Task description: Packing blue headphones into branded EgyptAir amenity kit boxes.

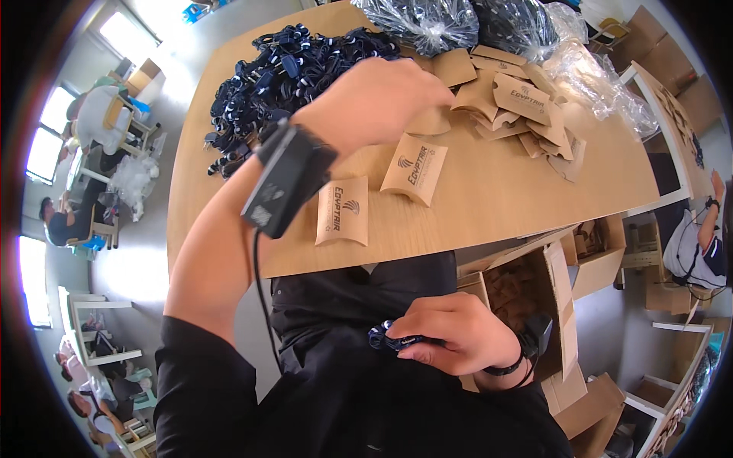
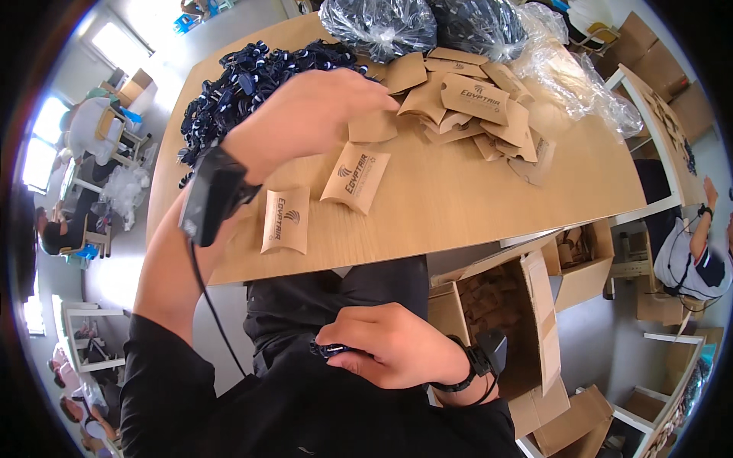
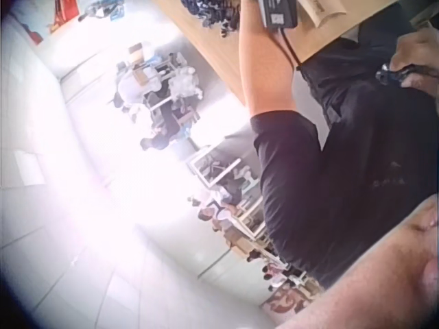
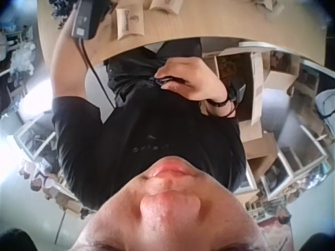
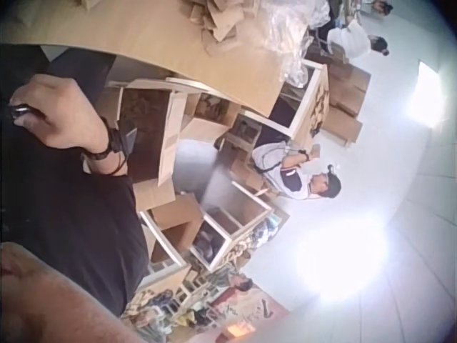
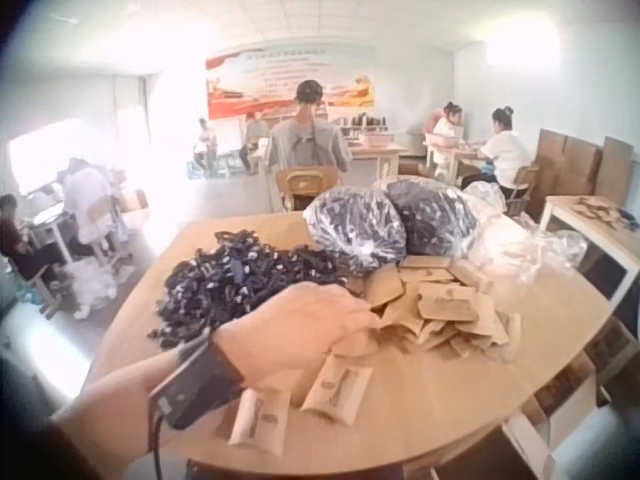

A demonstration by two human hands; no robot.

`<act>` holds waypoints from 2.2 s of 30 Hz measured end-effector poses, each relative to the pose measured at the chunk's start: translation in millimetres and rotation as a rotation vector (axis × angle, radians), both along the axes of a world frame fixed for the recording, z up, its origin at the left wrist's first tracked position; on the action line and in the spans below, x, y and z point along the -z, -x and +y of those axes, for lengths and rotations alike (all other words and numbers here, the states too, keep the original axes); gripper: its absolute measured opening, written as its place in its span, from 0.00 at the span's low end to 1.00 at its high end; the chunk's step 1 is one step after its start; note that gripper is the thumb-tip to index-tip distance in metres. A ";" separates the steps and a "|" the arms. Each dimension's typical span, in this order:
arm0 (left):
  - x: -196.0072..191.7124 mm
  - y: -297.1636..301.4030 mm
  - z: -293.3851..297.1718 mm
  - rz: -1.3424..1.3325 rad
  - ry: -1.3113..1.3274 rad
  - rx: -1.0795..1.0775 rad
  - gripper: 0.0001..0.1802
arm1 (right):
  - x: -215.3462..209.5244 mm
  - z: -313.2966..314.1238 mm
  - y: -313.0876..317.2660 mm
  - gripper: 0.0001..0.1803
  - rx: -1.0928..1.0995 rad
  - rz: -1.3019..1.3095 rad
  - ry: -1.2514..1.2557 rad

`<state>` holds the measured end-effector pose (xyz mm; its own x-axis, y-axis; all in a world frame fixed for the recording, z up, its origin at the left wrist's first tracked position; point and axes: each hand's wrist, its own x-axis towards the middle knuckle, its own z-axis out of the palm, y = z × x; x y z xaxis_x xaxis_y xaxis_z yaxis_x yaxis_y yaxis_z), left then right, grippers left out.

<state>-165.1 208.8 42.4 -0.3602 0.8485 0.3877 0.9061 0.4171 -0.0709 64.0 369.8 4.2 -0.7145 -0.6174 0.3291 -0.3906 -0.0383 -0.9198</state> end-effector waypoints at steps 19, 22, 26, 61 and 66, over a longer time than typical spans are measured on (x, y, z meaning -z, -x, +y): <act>3.2 33.4 15.9 0.133 0.101 -0.006 0.06 | -2.0 2.4 7.6 0.16 0.054 -0.037 -0.038; -22.7 36.6 18.7 0.109 0.099 -0.032 0.09 | -3.0 4.7 10.7 0.16 0.066 -0.042 -0.070; -51.2 62.0 6.1 0.184 -0.014 -0.041 0.17 | -11.7 -1.6 13.5 0.16 0.050 -0.033 -0.072; -56.5 -128.4 -132.7 -0.606 -0.810 -0.104 0.14 | -56.6 -105.8 58.6 0.16 0.207 0.357 -0.018; -28.9 -149.4 -134.7 -0.699 -1.098 -0.023 0.13 | -42.5 -113.6 54.5 0.16 0.198 0.298 -0.006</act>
